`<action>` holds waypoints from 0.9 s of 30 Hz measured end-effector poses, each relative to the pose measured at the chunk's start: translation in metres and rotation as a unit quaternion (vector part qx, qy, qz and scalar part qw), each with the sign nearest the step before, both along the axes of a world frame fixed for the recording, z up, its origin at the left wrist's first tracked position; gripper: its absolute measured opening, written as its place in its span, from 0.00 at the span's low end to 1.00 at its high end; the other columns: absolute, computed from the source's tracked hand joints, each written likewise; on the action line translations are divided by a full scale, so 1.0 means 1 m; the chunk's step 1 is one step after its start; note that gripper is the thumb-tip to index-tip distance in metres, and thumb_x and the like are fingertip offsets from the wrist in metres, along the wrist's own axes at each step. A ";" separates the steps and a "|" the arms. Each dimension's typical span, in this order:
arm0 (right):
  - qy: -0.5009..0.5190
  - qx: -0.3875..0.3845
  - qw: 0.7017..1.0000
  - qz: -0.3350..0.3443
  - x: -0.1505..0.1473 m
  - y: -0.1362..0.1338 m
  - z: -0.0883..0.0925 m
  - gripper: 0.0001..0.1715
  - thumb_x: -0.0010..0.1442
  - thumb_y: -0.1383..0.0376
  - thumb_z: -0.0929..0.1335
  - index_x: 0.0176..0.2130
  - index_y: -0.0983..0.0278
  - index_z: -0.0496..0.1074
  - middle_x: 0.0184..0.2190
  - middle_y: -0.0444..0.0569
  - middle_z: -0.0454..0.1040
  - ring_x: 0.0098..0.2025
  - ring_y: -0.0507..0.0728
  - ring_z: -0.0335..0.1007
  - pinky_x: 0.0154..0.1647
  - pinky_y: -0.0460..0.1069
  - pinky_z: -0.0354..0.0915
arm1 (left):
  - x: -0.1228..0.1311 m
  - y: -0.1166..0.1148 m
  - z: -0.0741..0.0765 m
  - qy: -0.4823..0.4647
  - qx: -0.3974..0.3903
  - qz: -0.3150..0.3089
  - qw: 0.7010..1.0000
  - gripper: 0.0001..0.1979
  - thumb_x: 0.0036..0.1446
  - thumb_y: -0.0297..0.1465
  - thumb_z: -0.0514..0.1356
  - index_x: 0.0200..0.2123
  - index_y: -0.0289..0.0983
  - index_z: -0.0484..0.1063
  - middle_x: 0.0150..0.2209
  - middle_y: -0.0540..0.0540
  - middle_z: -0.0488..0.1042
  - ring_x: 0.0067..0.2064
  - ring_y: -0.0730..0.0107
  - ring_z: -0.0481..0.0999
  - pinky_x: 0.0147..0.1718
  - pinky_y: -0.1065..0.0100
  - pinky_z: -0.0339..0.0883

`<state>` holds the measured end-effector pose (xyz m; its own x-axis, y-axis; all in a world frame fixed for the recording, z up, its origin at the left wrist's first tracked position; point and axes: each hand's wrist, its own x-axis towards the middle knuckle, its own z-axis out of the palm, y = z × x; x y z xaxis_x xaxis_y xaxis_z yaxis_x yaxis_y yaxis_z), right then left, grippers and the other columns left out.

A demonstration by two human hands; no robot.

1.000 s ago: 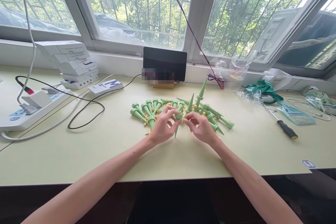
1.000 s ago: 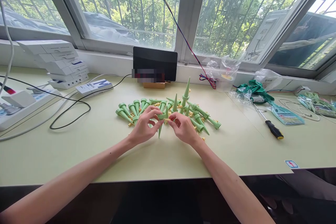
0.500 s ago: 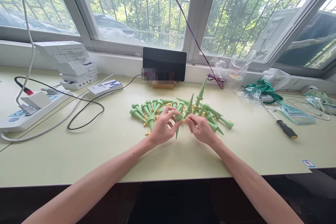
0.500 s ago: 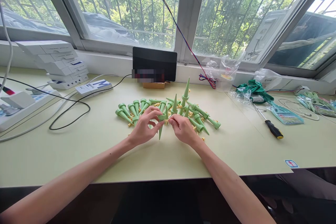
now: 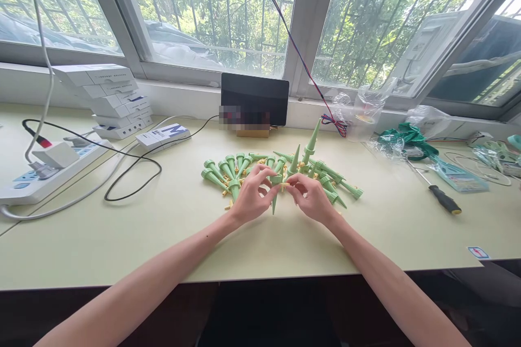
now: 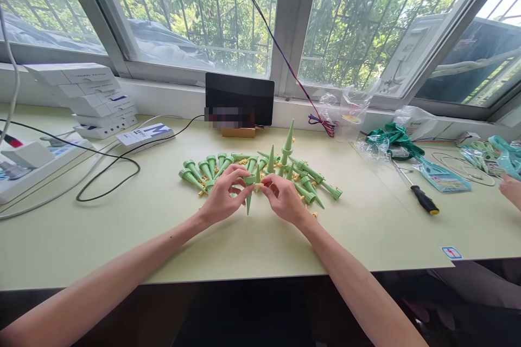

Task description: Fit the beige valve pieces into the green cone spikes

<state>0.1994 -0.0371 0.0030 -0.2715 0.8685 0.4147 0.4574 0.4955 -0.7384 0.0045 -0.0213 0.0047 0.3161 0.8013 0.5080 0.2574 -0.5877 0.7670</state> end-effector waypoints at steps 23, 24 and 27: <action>-0.055 0.080 0.995 0.006 0.000 0.002 0.000 0.15 0.69 0.63 0.60 0.30 0.62 0.64 0.23 0.43 0.64 0.24 0.51 0.55 0.27 0.47 0.54 | 0.002 -0.001 -0.004 0.026 0.010 -0.010 1.000 0.15 0.57 0.37 0.64 0.44 0.39 0.67 0.44 0.47 0.62 0.32 0.77 0.74 0.25 0.72 0.77; -0.057 0.081 0.995 0.009 -0.001 0.002 0.000 0.16 0.69 0.63 0.59 0.29 0.62 0.63 0.23 0.43 0.64 0.24 0.51 0.55 0.27 0.47 0.54 | 0.002 -0.001 -0.005 0.024 0.009 -0.011 1.000 0.15 0.57 0.37 0.64 0.44 0.39 0.67 0.44 0.47 0.62 0.32 0.78 0.74 0.25 0.72 0.77; -0.053 0.077 0.996 0.012 -0.001 0.002 -0.001 0.18 0.70 0.62 0.59 0.28 0.62 0.62 0.23 0.43 0.64 0.24 0.51 0.56 0.28 0.47 0.54 | 0.002 -0.001 -0.005 0.020 0.008 -0.014 1.000 0.16 0.56 0.37 0.65 0.45 0.38 0.67 0.45 0.46 0.63 0.32 0.78 0.73 0.26 0.72 0.77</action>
